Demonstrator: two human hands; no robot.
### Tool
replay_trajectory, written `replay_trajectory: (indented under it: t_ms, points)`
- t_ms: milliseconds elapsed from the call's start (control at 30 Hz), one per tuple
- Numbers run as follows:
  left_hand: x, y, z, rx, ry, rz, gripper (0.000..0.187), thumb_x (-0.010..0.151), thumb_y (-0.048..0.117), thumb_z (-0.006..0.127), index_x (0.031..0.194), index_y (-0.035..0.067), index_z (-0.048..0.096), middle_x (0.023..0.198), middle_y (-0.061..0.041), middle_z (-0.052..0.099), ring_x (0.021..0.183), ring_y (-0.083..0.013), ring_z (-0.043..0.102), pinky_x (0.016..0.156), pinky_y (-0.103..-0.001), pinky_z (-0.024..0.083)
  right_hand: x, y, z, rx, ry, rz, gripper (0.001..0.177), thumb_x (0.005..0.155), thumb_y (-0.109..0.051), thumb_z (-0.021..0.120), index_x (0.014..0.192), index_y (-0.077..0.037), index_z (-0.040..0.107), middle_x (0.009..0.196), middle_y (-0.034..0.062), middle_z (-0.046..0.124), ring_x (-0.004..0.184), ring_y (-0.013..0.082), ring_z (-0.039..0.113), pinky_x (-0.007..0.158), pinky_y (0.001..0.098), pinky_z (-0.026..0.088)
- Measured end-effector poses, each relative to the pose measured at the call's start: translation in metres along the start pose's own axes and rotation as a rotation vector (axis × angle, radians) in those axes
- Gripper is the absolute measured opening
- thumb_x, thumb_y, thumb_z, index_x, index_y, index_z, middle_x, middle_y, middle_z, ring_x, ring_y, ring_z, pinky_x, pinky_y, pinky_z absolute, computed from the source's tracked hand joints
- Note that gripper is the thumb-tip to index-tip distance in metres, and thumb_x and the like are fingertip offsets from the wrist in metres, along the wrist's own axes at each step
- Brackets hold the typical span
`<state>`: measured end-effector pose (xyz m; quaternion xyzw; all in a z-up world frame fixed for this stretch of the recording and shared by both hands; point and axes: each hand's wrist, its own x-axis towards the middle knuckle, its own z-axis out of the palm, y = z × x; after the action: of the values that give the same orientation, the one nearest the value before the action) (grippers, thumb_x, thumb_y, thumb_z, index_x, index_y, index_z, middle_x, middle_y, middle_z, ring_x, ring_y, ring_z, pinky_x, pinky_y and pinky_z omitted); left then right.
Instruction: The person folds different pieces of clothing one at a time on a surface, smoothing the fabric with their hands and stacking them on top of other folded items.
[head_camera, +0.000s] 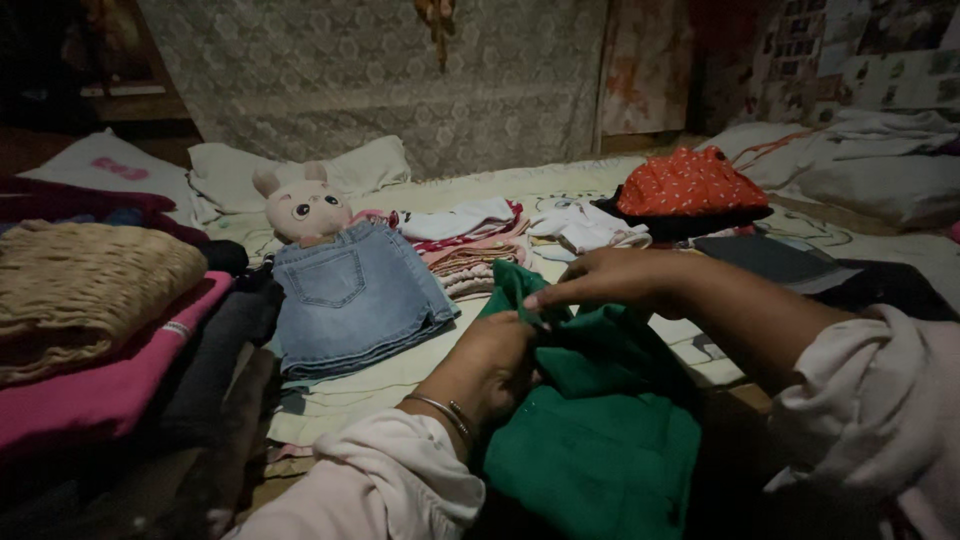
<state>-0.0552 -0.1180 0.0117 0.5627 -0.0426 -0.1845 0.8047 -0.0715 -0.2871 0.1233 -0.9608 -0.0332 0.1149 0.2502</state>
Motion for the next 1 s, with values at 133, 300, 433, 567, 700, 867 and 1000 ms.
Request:
replay_trajectory:
  t_ms: [133,300,433,567,700,867,1000]
  points:
    - [-0.004,-0.002,0.004,0.086,0.077,0.050,0.025,0.090,0.002,0.065,0.113,0.009,0.070,0.084,-0.011,0.068,0.057,-0.0212,0.057,0.046,-0.034,0.044,0.013,0.009,0.001,-0.014,-0.029,-0.010,0.101,0.064,-0.068,0.074,0.142,-0.006,0.058,0.145,0.0186,0.061,0.139,0.0340,0.056,0.109,0.0602,0.048]
    - [-0.006,-0.002,0.007,-0.041,0.046,0.039,0.027,0.089,-0.004,0.063,0.115,0.003,0.066,0.092,-0.012,0.073,0.070,-0.0250,0.070,0.057,-0.037,0.059,0.048,0.051,-0.010,0.107,0.045,0.138,0.075,0.081,-0.051,0.071,0.148,-0.019,0.056,0.151,0.0116,0.050,0.138,0.0362,0.046,0.108,0.0579,0.047]
    - [-0.001,-0.006,0.003,0.034,0.058,0.066,0.025,0.089,-0.002,0.067,0.114,0.000,0.066,0.091,-0.014,0.071,0.070,-0.0274,0.066,0.055,-0.040,0.055,0.087,0.108,-0.023,0.200,-0.071,-0.077,0.055,0.086,-0.042,0.063,0.132,-0.012,0.068,0.137,0.0154,0.066,0.124,0.0338,0.061,0.097,0.0482,0.052]
    - [0.000,-0.006,0.006,-0.026,0.085,0.066,0.025,0.087,0.000,0.069,0.111,0.001,0.067,0.091,-0.012,0.071,0.071,-0.0246,0.069,0.058,-0.037,0.059,0.079,0.151,-0.019,0.402,-0.008,0.101,0.042,0.090,-0.030,0.067,0.126,-0.009,0.070,0.129,0.0218,0.066,0.117,0.0365,0.064,0.092,0.0484,0.057]
    - [-0.012,0.000,0.010,0.045,0.099,0.035,0.024,0.084,0.019,0.077,0.103,0.005,0.073,0.085,-0.009,0.070,0.065,-0.0224,0.062,0.051,-0.034,0.050,0.050,0.176,0.009,0.829,-0.004,0.019,0.051,0.082,-0.023,0.077,0.130,-0.007,0.069,0.133,0.0141,0.065,0.115,0.0246,0.062,0.096,0.0403,0.050]
    - [-0.021,0.008,0.021,0.235,0.093,0.025,0.037,0.084,0.034,0.081,0.096,0.002,0.069,0.079,-0.012,0.058,0.060,-0.0249,0.050,0.048,-0.039,0.039,0.035,0.140,0.000,0.733,0.059,0.109,0.053,0.080,-0.025,0.077,0.129,-0.008,0.068,0.130,0.0136,0.068,0.115,0.0258,0.066,0.095,0.0406,0.054]
    - [-0.031,0.012,0.029,0.264,0.145,-0.034,0.040,0.084,0.034,0.077,0.109,0.004,0.068,0.095,-0.014,0.069,0.074,-0.0278,0.065,0.061,-0.043,0.053,0.014,0.090,0.001,0.740,0.015,0.156,0.054,0.077,-0.027,0.077,0.127,-0.008,0.067,0.128,0.0132,0.071,0.114,0.0268,0.069,0.095,0.0408,0.057]
